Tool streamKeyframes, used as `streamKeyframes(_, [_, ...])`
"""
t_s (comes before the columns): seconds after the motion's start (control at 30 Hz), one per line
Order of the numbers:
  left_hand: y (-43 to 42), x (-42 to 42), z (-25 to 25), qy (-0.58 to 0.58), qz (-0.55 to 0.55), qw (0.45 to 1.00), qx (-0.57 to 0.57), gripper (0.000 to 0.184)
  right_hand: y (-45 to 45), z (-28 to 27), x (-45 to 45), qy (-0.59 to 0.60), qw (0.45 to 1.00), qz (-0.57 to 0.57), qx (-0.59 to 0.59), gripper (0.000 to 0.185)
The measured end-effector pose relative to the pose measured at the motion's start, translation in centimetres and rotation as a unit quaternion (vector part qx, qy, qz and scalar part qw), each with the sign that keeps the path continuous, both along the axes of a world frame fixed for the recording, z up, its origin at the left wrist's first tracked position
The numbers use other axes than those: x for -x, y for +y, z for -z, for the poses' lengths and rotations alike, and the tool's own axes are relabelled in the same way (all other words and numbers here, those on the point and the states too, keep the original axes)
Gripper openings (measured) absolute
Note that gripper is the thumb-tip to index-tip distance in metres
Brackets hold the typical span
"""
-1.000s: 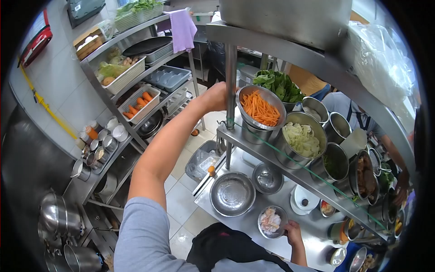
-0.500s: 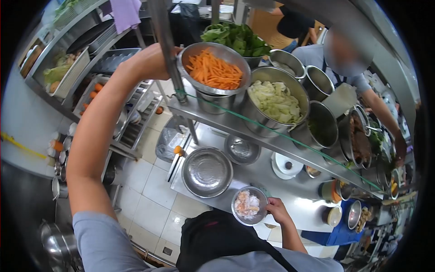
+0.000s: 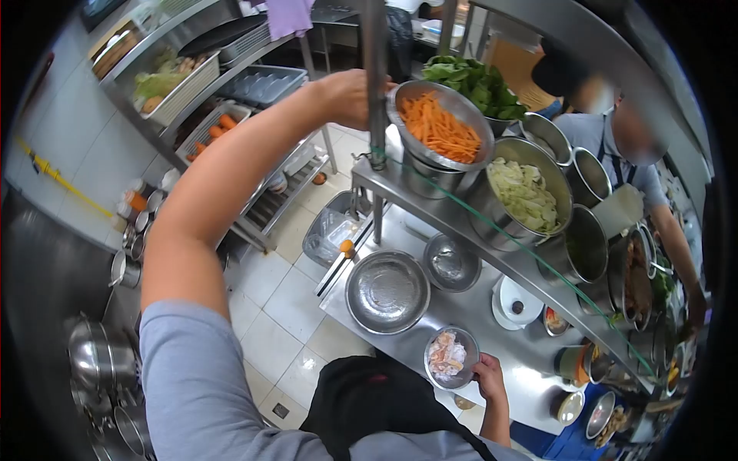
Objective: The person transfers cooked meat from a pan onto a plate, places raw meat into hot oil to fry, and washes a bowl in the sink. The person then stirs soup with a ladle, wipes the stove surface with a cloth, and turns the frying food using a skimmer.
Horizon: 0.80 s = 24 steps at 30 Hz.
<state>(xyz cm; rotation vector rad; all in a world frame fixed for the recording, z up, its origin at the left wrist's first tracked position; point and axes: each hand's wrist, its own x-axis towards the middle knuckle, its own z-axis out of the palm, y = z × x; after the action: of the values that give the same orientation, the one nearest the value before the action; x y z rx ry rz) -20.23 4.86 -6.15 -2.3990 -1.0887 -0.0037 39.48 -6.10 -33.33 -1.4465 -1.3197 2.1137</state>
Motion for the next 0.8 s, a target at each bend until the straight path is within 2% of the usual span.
streamKeyframes(0.03, [0.4,0.3,0.8,0.032,-0.021,0.999,0.018,0.035,0.2,-0.1,0.1,0.003,1.000,-0.001,0.002,0.012])
streamKeyframes(0.1, [-2.0,-2.8,-1.0,-0.073,-0.168,0.982,0.050,0.037,0.6,-0.5,0.3,0.001,0.999,-0.028,-0.017,0.013])
streamKeyframes(0.13, [-0.3,-0.6,1.5,0.048,-0.147,0.987,-0.032,0.043,0.8,-0.7,0.6,0.001,0.998,-0.047,-0.034,0.014])
streamKeyframes(0.17, [-1.0,-1.6,1.0,-0.010,-0.224,0.974,0.011,0.045,0.9,-1.2,1.0,0.008,0.997,-0.066,-0.029,0.014])
streamKeyframes(0.2, [-2.2,-4.5,-1.2,0.041,-0.391,0.915,0.089,0.048,1.1,-2.0,1.6,0.004,0.995,-0.084,-0.050,0.016])
streamKeyframes(0.23, [-3.9,-5.6,-2.4,0.017,-0.409,0.906,0.105,0.048,1.5,-2.8,2.3,0.004,0.991,-0.113,-0.069,0.019])
streamKeyframes(0.27, [-3.9,-4.1,0.4,-0.022,-0.392,0.919,0.009,0.048,2.2,-3.6,2.8,0.004,0.987,-0.142,-0.079,0.021])
streamKeyframes(0.33, [-8.7,-6.9,0.3,-0.217,-0.411,0.877,-0.125,0.047,2.4,-6.0,3.7,0.035,0.981,-0.175,-0.080,0.025])
streamKeyframes(0.4, [-15.0,-11.6,0.4,-0.445,-0.375,0.791,-0.188,0.042,2.1,-7.8,4.3,0.107,0.975,-0.186,-0.063,0.030])
streamKeyframes(0.43, [-17.4,-14.1,3.7,-0.472,-0.341,0.756,-0.299,0.035,2.0,-8.1,3.8,0.142,0.969,-0.192,-0.054,0.034])
streamKeyframes(0.47, [-21.9,-17.0,4.8,-0.446,-0.386,0.730,-0.346,0.033,2.1,-9.1,4.5,0.157,0.960,-0.228,-0.049,0.036])
streamKeyframes(0.5, [-25.2,-19.5,8.3,-0.525,-0.414,0.697,-0.260,0.031,2.5,-9.5,3.6,0.157,0.953,-0.254,-0.042,0.039])
streamKeyframes(0.53, [-30.5,-25.1,7.4,-0.575,-0.502,0.634,-0.120,0.029,5.3,-8.4,1.4,0.004,0.942,-0.325,-0.086,0.028])
streamKeyframes(0.57, [-33.9,-29.3,11.5,-0.565,-0.525,0.626,-0.115,0.028,4.7,-9.6,1.8,0.014,0.929,-0.358,-0.094,0.028])
streamKeyframes(0.6, [-38.7,-33.0,13.7,-0.541,-0.591,0.595,0.069,0.031,3.0,-11.9,2.3,0.108,0.925,-0.360,-0.063,0.034])
streamKeyframes(0.63, [-43.3,-37.1,17.4,-0.523,-0.627,0.559,0.143,0.031,1.4,-14.1,1.9,0.198,0.914,-0.353,-0.027,0.041])
streamKeyframes(0.67, [-48.6,-41.7,17.9,-0.509,-0.628,0.557,0.193,0.030,0.2,-16.4,1.1,0.203,0.911,-0.358,-0.027,0.039])
streamKeyframes(0.7, [-53.1,-42.1,23.7,-0.530,-0.631,0.522,0.218,0.030,-0.1,-15.1,4.7,0.190,0.906,-0.377,-0.016,0.039])
streamKeyframes(0.73, [-58.8,-43.6,26.7,-0.562,-0.666,0.454,0.185,0.028,-1.5,-15.0,8.2,0.187,0.894,-0.408,-0.007,0.039])
streamKeyframes(0.77, [-63.4,-46.1,25.5,-0.613,-0.698,0.358,0.097,0.027,-3.3,-15.7,10.0,0.186,0.881,-0.435,-0.005,0.039])
streamKeyframes(0.8, [-67.2,-47.7,26.9,-0.609,-0.730,0.309,0.000,0.024,-5.0,-15.5,12.7,0.191,0.871,-0.452,-0.006,0.040])
